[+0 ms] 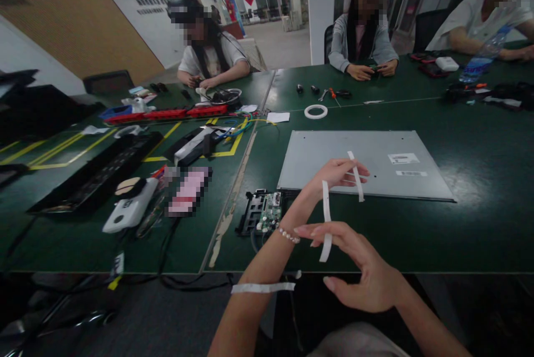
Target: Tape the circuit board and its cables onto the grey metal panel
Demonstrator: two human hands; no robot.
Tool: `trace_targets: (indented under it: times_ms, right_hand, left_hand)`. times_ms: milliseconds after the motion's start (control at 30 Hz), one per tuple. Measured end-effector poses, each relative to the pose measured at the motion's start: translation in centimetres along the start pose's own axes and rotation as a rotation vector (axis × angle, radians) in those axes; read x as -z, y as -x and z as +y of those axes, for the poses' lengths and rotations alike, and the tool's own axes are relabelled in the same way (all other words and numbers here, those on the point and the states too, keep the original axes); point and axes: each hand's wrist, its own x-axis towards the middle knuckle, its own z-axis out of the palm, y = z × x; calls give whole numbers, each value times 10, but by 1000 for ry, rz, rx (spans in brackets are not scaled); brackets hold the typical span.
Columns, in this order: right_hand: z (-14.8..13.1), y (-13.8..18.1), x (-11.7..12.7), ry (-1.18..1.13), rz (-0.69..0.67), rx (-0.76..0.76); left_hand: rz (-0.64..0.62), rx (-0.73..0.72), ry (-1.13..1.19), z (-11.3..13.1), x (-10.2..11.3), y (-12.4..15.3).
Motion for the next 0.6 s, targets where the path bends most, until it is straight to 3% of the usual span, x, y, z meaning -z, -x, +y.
trace_targets:
  times_ms: [167,367,600]
  right_hand:
    - [0,3,3,-93,-58,-91]
    - [-7,-4,7,310,59,-154]
    - [0,-16,-24,-5,2,-226]
  left_hand:
    - [54,-54,38,2,4,1]
    - [145,-81,33,1,8,0]
    - [168,-99,-14,3,6,1]
